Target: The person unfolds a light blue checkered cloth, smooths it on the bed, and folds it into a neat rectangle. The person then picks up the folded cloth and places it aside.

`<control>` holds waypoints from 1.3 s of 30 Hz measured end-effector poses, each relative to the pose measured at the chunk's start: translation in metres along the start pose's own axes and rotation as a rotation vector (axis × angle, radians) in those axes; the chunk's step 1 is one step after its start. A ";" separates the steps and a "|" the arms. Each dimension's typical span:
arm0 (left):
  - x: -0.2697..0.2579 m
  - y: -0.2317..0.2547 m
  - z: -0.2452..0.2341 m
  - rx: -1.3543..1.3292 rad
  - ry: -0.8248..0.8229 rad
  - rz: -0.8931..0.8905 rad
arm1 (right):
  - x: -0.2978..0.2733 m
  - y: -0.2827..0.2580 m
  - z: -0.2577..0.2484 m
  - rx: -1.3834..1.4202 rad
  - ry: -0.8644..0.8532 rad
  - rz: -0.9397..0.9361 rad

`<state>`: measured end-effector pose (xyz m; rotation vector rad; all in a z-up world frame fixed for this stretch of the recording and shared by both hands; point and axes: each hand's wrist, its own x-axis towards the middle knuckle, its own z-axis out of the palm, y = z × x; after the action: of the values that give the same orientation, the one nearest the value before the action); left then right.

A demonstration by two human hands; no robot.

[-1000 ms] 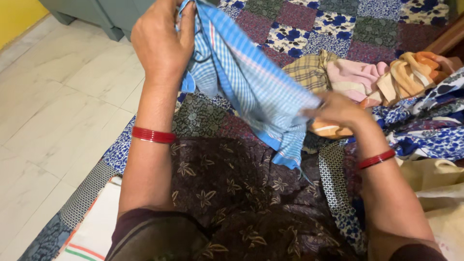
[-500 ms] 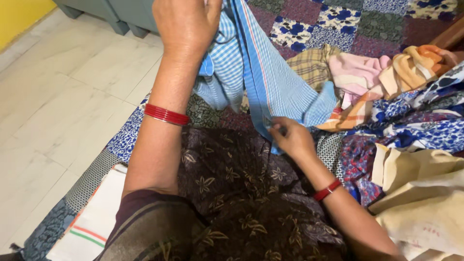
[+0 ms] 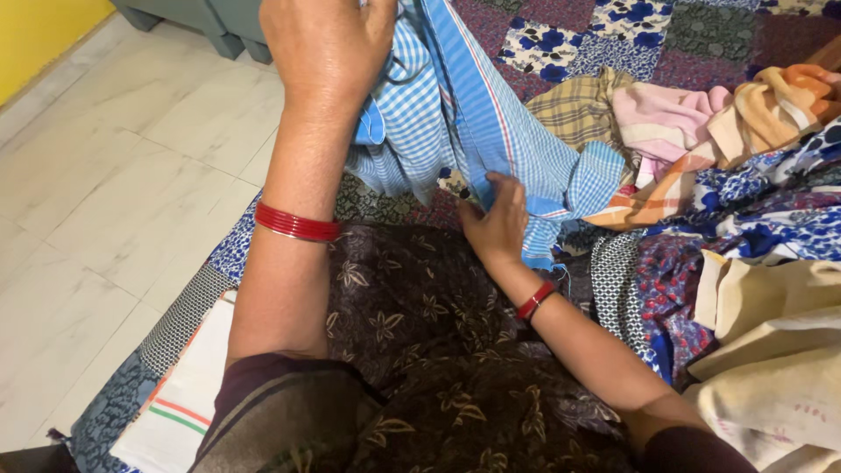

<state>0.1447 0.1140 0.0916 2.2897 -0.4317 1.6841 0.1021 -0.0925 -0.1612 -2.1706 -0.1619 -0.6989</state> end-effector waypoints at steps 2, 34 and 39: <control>0.000 0.001 -0.003 0.022 0.005 -0.012 | 0.005 -0.003 0.004 0.004 0.032 -0.023; -0.021 0.000 -0.023 -0.041 -0.050 -0.149 | -0.022 0.013 -0.037 0.107 -0.105 -0.212; -0.020 0.007 -0.025 -0.073 -0.065 -0.167 | -0.023 0.008 -0.040 -0.149 -0.190 -0.461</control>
<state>0.1148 0.1191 0.0804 2.2649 -0.2999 1.4934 0.0686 -0.1251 -0.1581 -2.3655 -0.7495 -0.7744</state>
